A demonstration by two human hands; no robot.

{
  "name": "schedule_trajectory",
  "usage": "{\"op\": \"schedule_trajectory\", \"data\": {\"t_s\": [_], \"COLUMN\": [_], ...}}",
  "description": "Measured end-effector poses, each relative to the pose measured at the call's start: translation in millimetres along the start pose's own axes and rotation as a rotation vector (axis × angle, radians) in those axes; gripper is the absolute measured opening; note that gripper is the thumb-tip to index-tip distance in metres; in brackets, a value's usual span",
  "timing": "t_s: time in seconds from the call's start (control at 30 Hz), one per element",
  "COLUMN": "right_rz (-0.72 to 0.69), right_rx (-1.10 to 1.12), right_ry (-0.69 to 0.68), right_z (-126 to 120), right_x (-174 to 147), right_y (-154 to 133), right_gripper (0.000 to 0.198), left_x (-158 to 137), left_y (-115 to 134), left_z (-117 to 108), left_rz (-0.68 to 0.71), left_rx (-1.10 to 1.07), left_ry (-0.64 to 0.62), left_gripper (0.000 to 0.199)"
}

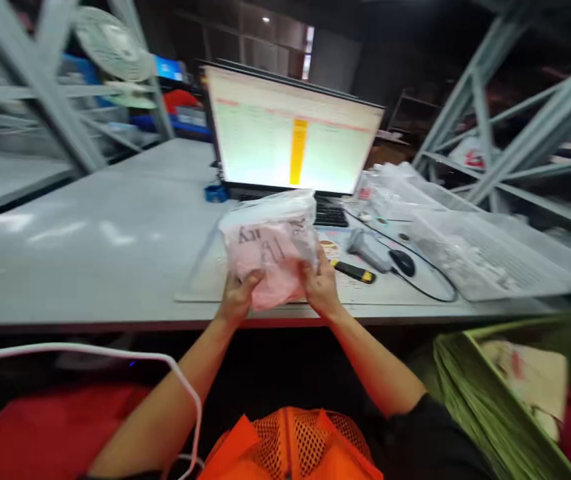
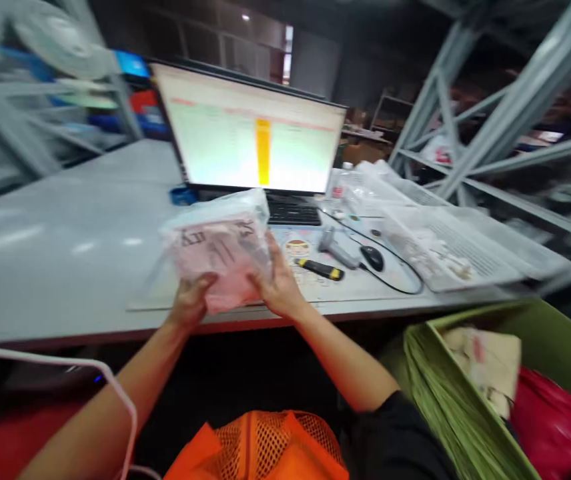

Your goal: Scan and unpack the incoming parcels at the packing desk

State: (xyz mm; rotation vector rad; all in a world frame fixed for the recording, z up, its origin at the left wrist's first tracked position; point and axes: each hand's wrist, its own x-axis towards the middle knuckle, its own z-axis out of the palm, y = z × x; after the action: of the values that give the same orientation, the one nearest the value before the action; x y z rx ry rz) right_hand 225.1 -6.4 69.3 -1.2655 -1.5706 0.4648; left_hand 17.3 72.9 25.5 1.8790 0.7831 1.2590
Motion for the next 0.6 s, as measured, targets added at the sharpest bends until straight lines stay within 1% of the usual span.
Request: {"op": "schedule_trajectory", "data": {"t_s": [0.03, 0.07, 0.1, 0.17, 0.2, 0.27, 0.3, 0.37, 0.4, 0.5, 0.6], "right_rz": [0.080, 0.176, 0.267, 0.401, 0.447, 0.525, 0.563, 0.609, 0.600, 0.476, 0.336], "right_rx": [0.037, 0.056, 0.068, 0.139, 0.224, 0.469, 0.593, 0.772, 0.815, 0.821, 0.686], "right_ry": [0.074, 0.157, 0.244, 0.420, 0.513, 0.659, 0.701, 0.715, 0.710, 0.739, 0.868], "right_z": [26.9, 47.3, 61.4, 73.7, 73.5, 65.3, 58.6, 42.7, 33.6, 0.4, -45.2], "right_x": [0.5, 2.2, 5.5, 16.3, 23.0, 35.0, 38.8, 39.7, 36.8, 21.0, 9.4], "right_y": [4.1, 8.0, 12.0, 20.6, 25.1, 33.2, 36.6, 41.5, 43.0, 44.0, 39.3], "right_gripper": [0.084, 0.084, 0.084, 0.078, 0.071, 0.057, 0.050, 0.041, 0.038, 0.033, 0.032], "left_x": [-14.4, -26.4, -36.2, -51.8, -58.2, -67.6, -70.1, -69.6, -66.7, -52.3, -39.8], "left_y": [-4.9, -8.5, -11.2, -14.7, -15.8, -16.9, -16.8, -14.2, -11.5, 2.8, 23.2], "left_z": [-8.2, -10.3, -7.7, 5.1, 12.5, 24.1, 27.5, 30.3, 30.7, 34.6, 44.2], "left_rz": [-0.044, -0.079, -0.107, -0.153, -0.188, -0.268, -0.300, -0.322, -0.312, -0.307, -0.342], "left_rx": [-0.029, -0.081, -0.143, -0.255, -0.292, -0.341, -0.386, -0.521, -0.601, -0.782, -0.858], "left_ry": [0.106, 0.202, 0.281, 0.401, 0.443, 0.469, 0.461, 0.407, 0.378, 0.258, 0.090], "left_gripper": [0.078, 0.090, 0.100, 0.118, 0.120, 0.114, 0.108, 0.092, 0.087, 0.078, 0.069]}}
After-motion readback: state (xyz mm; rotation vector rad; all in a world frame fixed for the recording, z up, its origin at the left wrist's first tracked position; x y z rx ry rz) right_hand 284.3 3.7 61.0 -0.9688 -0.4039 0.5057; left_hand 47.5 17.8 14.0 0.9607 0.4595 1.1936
